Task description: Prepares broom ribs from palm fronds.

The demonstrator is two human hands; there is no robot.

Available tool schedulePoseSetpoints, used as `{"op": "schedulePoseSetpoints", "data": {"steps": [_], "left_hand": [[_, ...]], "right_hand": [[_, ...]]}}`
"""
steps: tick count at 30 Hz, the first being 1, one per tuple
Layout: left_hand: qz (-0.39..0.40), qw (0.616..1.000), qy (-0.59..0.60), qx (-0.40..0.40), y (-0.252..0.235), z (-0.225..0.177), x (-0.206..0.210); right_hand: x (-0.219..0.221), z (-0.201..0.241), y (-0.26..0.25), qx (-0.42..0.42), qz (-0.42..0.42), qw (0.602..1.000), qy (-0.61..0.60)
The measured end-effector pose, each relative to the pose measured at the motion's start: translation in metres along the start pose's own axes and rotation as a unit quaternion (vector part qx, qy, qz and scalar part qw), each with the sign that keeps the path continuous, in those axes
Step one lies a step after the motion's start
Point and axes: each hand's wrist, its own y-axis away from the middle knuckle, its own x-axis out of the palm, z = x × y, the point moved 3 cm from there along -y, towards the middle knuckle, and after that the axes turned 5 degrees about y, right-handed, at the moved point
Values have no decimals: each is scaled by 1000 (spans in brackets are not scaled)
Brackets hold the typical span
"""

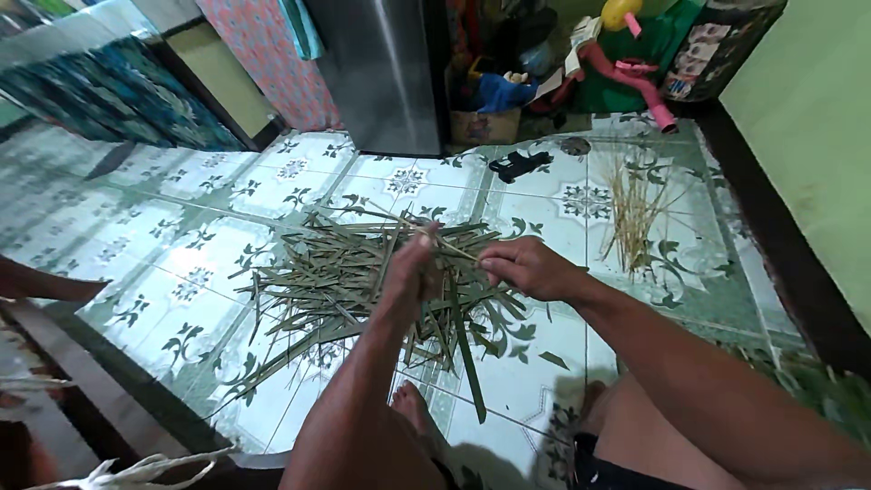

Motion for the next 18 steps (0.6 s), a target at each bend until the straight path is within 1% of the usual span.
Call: {"op": "schedulePoseSetpoints", "data": {"steps": [2, 6, 7, 10, 11, 13, 15, 17, 18], "left_hand": [[15, 1000, -18, -9, 1, 2, 7], [-40, 998, 11, 54, -5, -22, -25], [-39, 998, 14, 53, -4, -21, -25], [-6, 1000, -21, 16, 2, -12, -8], [-12, 999, -23, 19, 2, -15, -10], [-62, 996, -16, 61, -2, -28, -34], [-140, 985, -6, 102, -4, -44, -66], [-199, 972, -20, 126, -1, -56, -86], [-212, 967, -37, 138, 3, -61, -91]], "right_hand": [[-3, 0, 0, -6, 1, 1000, 6], [-3, -3, 3, -33, 10, 999, 14], [-2, -4, 2, -39, 9, 999, 18], [-4, -2, 1, -34, 8, 999, 17], [-6, 0, 1, -33, 9, 999, 13], [-7, -1, 4, -24, 17, 1000, -1], [-8, -5, 3, 7, 27, 1000, -7], [-9, -13, 2, 56, 35, 997, 29], [-10, -18, 1, 73, 37, 994, 67]]}}
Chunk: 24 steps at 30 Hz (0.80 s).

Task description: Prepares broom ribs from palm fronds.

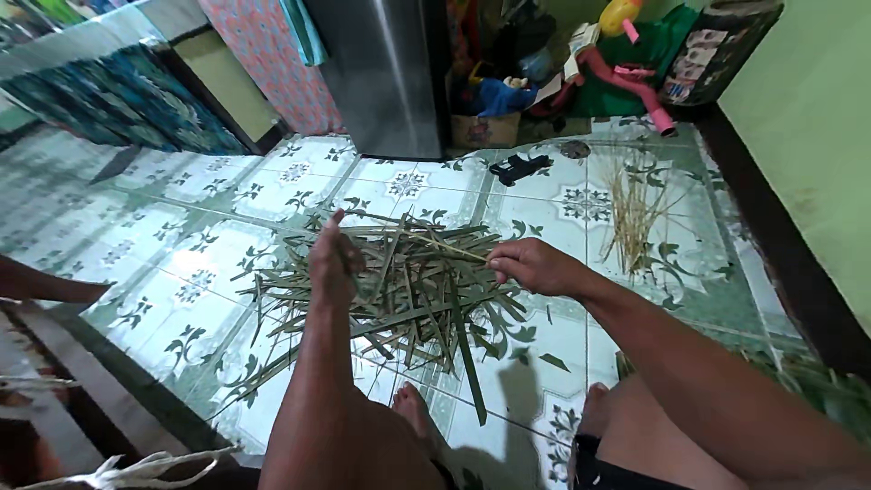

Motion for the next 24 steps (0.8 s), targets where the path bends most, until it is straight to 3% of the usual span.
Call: {"op": "schedulePoseSetpoints", "data": {"steps": [3, 5, 6, 8, 10, 11, 13, 14, 16, 18, 19, 21, 24], "left_hand": [[39, 993, -111, 16, 8, -10, -7], [131, 954, -270, -28, 20, -9, 1], [194, 911, -358, -66, 27, -1, 8], [331, 788, -500, -140, 40, 28, 27], [432, 678, -557, -207, 54, 66, 44], [466, 642, -567, -223, 60, 83, 50], [504, 620, -554, -233, 67, 107, 58], [508, 625, -543, -239, 68, 114, 61], [489, 662, -520, -229, 63, 120, 63], [430, 746, -465, -205, 52, 112, 62], [385, 799, -420, -195, 47, 104, 63], [302, 886, -299, -187, 40, 85, 68], [238, 944, -141, -180, 40, 63, 79]], "right_hand": [[4, -14, -9, 13, 19, 987, 160], [12, -20, -14, 27, 52, 966, 250], [16, -20, -15, 38, 69, 955, 286], [23, -16, -17, 48, 94, 939, 328], [28, -11, -19, 35, 112, 931, 345], [31, -9, -20, 19, 115, 930, 350], [34, -1, -20, -31, 98, 928, 359], [35, 2, -18, -71, 63, 929, 358], [34, 10, -9, -193, -90, 920, 329], [30, 22, 0, -280, -247, 892, 254], [25, 25, 4, -285, -287, 888, 217], [19, 18, 4, -229, -292, 914, 164], [24, -4, -8, -67, -128, 987, 76]]}}
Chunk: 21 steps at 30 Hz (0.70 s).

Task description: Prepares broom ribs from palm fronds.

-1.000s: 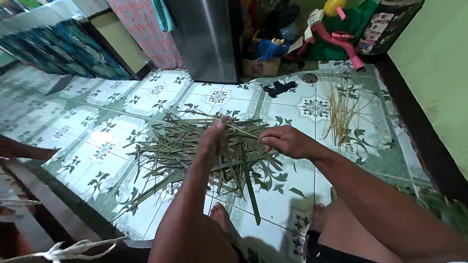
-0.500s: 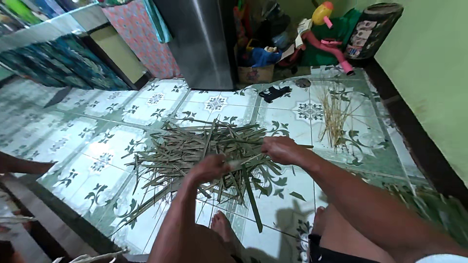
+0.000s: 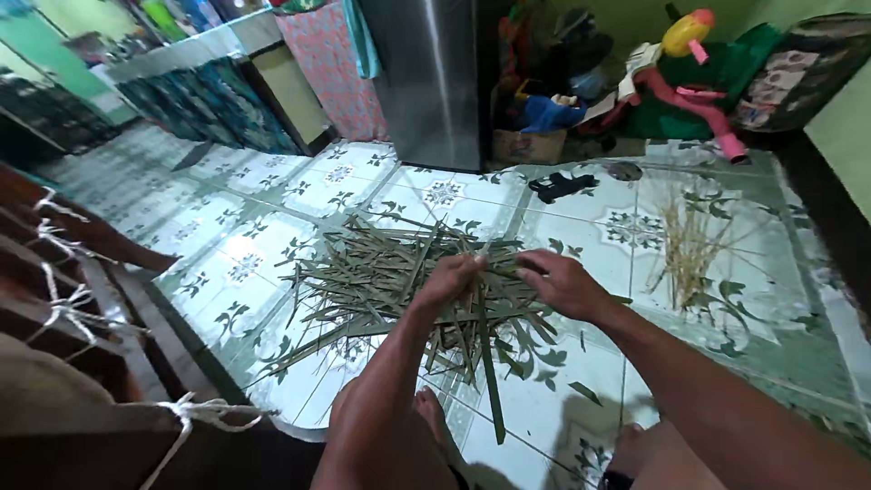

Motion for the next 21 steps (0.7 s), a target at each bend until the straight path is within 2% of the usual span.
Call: {"op": "schedulePoseSetpoints", "data": {"steps": [2, 3, 5, 8, 10, 13, 15, 17, 19, 21], "left_hand": [[-9, 998, 59, 21, 4, -8, 9], [-6, 997, 74, 29, 6, -9, 15], [7, 996, 78, 43, 9, -9, 26], [21, 997, 58, 47, 13, -8, 33], [-2, 995, 76, 65, 17, -15, 21], [-85, 975, 149, 142, 21, -26, -22], [-116, 965, 170, 165, 22, -26, -40], [-92, 978, 124, 143, 26, -22, -32], [-29, 993, 60, 97, 31, -16, -6], [1, 993, 64, 98, 36, -20, 3]], "right_hand": [[11, -2, -2, 49, 87, 993, -60], [15, 0, -2, 55, 100, 990, -88], [19, 5, -1, 62, 87, 986, -127], [16, 6, -1, 48, 76, 990, -110], [10, 5, -2, 30, 71, 992, -97], [3, 4, -1, 16, 58, 992, -108], [2, 4, 0, 10, 59, 991, -116], [5, 7, -1, 11, 70, 988, -136], [6, 12, -1, 17, 92, 980, -177], [4, 13, 2, 18, 121, 963, -239]]}}
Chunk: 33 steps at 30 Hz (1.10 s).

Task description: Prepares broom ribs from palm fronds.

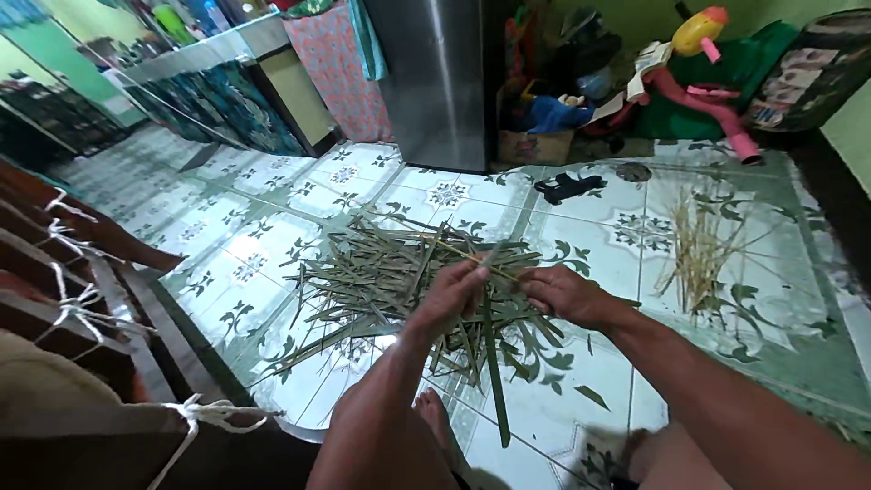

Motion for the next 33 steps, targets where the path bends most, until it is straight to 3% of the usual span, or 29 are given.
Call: {"op": "schedulePoseSetpoints", "data": {"steps": [4, 7, 9, 14, 19, 25, 30, 33], "left_hand": [[-56, 989, 102, 91, 1, -22, -45], [-73, 987, 108, 96, -2, -19, -45], [-94, 987, 93, 87, -3, -17, -39], [-104, 988, 74, 84, -7, -9, -28], [20, 999, -35, -5, 3, 0, 13], [-43, 989, 101, 100, 1, -25, -35], [12, 999, 48, 18, 4, -13, -3], [-34, 988, 106, 110, 6, -37, -42]], "right_hand": [[-7, -4, 5, 14, 73, 997, -30], [-9, -4, 4, 20, 119, 987, 109], [-6, -1, 1, 20, 101, 980, 169], [3, 10, -1, 29, -12, 994, 103], [-1, 19, 7, -17, -31, 996, 81], [-14, 15, 13, -92, -35, 986, 136], [-16, 18, 11, -86, -25, 986, 138], [-19, 18, 12, -79, -11, 989, 127]]}}
